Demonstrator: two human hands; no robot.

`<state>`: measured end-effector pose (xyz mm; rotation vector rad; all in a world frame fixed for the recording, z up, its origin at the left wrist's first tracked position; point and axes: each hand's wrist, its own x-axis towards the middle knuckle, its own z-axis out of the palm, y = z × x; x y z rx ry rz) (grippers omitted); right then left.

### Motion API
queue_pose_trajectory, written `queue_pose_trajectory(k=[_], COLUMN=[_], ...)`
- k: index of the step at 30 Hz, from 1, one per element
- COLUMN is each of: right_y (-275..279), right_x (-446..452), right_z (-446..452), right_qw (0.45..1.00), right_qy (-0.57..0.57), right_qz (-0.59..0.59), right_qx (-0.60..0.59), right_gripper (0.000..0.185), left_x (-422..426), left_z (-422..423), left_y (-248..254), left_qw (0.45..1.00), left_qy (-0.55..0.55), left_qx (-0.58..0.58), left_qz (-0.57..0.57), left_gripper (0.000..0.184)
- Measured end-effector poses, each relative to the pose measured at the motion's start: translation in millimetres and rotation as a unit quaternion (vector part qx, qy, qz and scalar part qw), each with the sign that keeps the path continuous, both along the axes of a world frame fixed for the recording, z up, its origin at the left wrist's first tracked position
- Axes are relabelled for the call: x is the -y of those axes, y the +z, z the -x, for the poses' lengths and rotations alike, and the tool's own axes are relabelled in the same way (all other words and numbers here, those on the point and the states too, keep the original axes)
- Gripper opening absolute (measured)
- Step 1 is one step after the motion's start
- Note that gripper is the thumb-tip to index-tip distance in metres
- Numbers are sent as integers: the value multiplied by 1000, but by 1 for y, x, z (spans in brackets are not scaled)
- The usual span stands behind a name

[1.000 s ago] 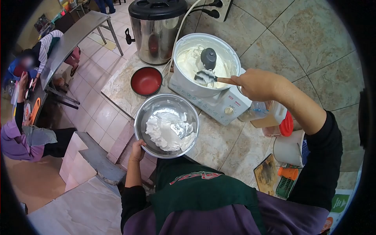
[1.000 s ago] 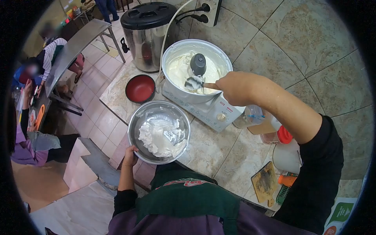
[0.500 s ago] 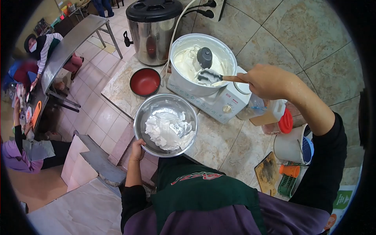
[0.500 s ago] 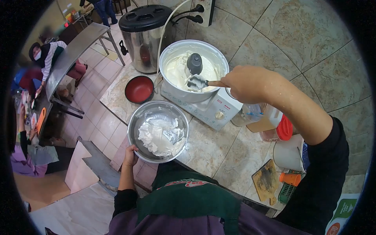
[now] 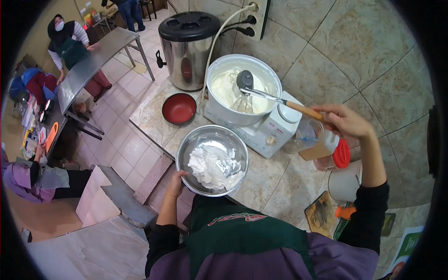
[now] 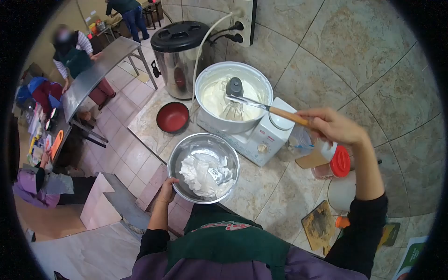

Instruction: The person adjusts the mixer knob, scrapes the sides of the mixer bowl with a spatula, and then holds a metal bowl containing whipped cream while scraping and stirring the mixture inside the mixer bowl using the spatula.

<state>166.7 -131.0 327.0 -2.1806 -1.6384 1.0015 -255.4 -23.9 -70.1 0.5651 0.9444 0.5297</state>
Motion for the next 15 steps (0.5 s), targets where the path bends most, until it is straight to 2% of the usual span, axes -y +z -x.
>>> queue_pose_trajectory(k=[1,2,3,4,5,7,12,15], right_y=[-12,-24,-38,-53,-67,-91,-148,-142], right_x=[8,14,20,26,32,37,38,10], right_z=[-8,-12,-18,-23,-25,-11,15,82], right_qw=[984,984,959,923,923,859,825,819], right_qy=[-117,-113,-158,-201,-197,-248,-209,-212], right_qz=[32,26,30,35,32,22,-45,-105], right_qx=[-134,-135,-233,-328,-329,-446,-522,-523], right_gripper=[44,44,43,42,42,39,37,37], left_x=[3,6,8,8,9,8,12,-7], left_z=[-9,-16,-21,-23,-24,-19,-5,34], left_y=[7,13,18,16,14,26,49,56], left_qw=[1000,1000,1000,998,998,997,996,994], left_qy=[4,7,9,-40,-37,-59,-46,-16], left_qx=[-1,13,26,21,20,-32,-67,-96], left_qz=[-7,-7,-8,-39,-44,-28,-36,-54], left_gripper=[37,37,37,53,53,59,70,78])
